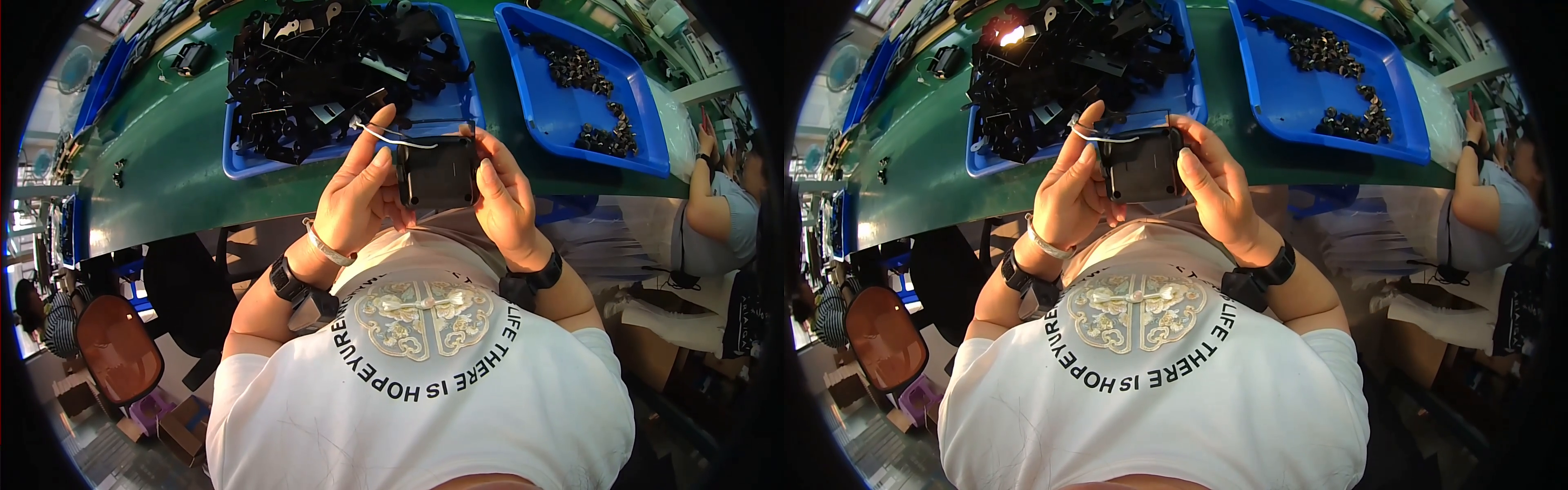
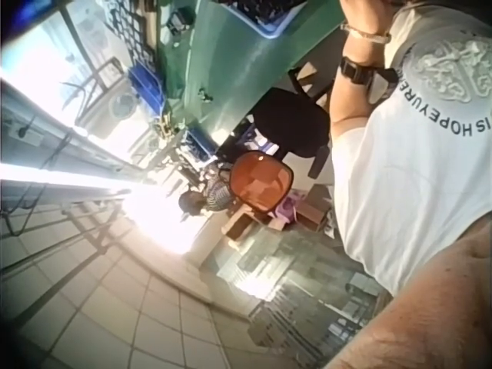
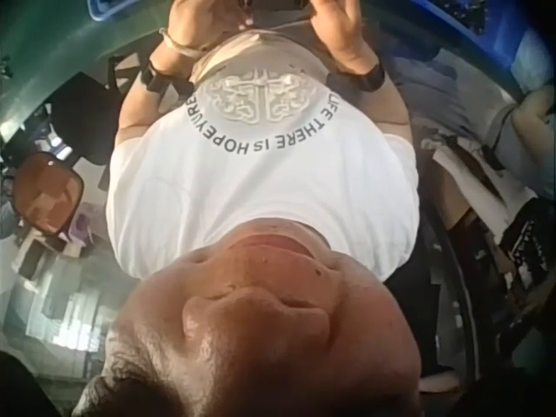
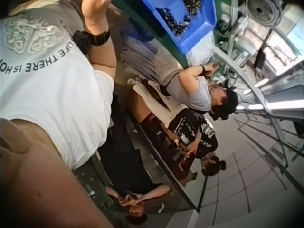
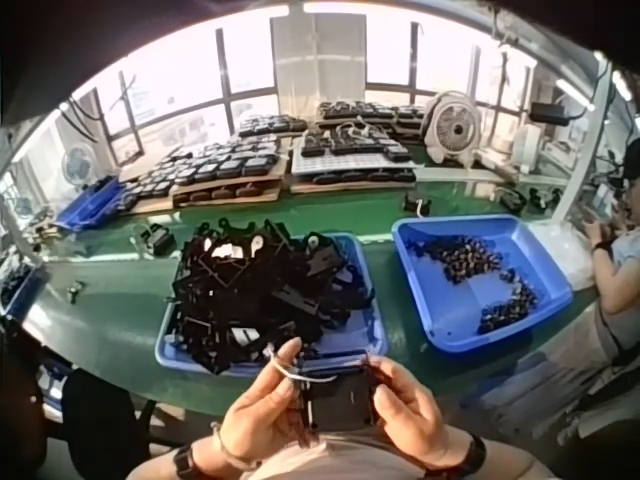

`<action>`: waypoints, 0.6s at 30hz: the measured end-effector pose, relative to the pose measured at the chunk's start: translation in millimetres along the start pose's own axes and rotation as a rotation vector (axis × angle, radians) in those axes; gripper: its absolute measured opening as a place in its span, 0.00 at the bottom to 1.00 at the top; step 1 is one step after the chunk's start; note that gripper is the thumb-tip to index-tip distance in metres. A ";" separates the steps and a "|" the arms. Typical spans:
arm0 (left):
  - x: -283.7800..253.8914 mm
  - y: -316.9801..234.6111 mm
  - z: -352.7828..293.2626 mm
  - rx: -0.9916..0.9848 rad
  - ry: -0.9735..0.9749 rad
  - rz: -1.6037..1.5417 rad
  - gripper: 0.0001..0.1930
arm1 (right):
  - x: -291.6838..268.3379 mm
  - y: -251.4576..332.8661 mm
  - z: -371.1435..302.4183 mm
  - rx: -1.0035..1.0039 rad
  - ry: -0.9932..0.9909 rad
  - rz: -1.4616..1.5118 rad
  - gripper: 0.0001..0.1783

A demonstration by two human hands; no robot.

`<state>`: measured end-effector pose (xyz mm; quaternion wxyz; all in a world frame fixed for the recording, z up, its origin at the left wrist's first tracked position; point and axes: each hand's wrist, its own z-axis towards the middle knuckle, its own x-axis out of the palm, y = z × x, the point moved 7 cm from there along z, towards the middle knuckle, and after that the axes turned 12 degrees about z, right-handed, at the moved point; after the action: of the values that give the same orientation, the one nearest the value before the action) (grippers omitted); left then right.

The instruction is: The person assembles a device by hand, picking up a black housing and a bracket, fitting them together, and inserting a screw from a blue tray. After pressing the components together, the person places the unit on a rack and repeats the process.

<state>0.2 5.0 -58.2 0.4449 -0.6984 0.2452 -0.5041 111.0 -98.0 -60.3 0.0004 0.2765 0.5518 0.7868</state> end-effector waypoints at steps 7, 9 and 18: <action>-16.1 10.7 2.2 -0.093 -0.143 0.147 0.24 | 2.7 -1.6 -1.2 0.005 0.022 0.042 0.27; -17.8 13.0 1.7 -0.118 -0.152 0.141 0.23 | -1.2 -5.2 -2.9 0.077 0.020 0.018 0.27; -17.5 18.0 1.4 -0.045 -0.183 0.215 0.22 | 2.7 3.5 -2.9 -0.059 0.024 -0.212 0.25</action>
<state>-3.1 10.7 -82.5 0.5012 -0.7209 0.2881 -0.3822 108.5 -101.0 -56.7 0.0851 0.2069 0.5545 0.8015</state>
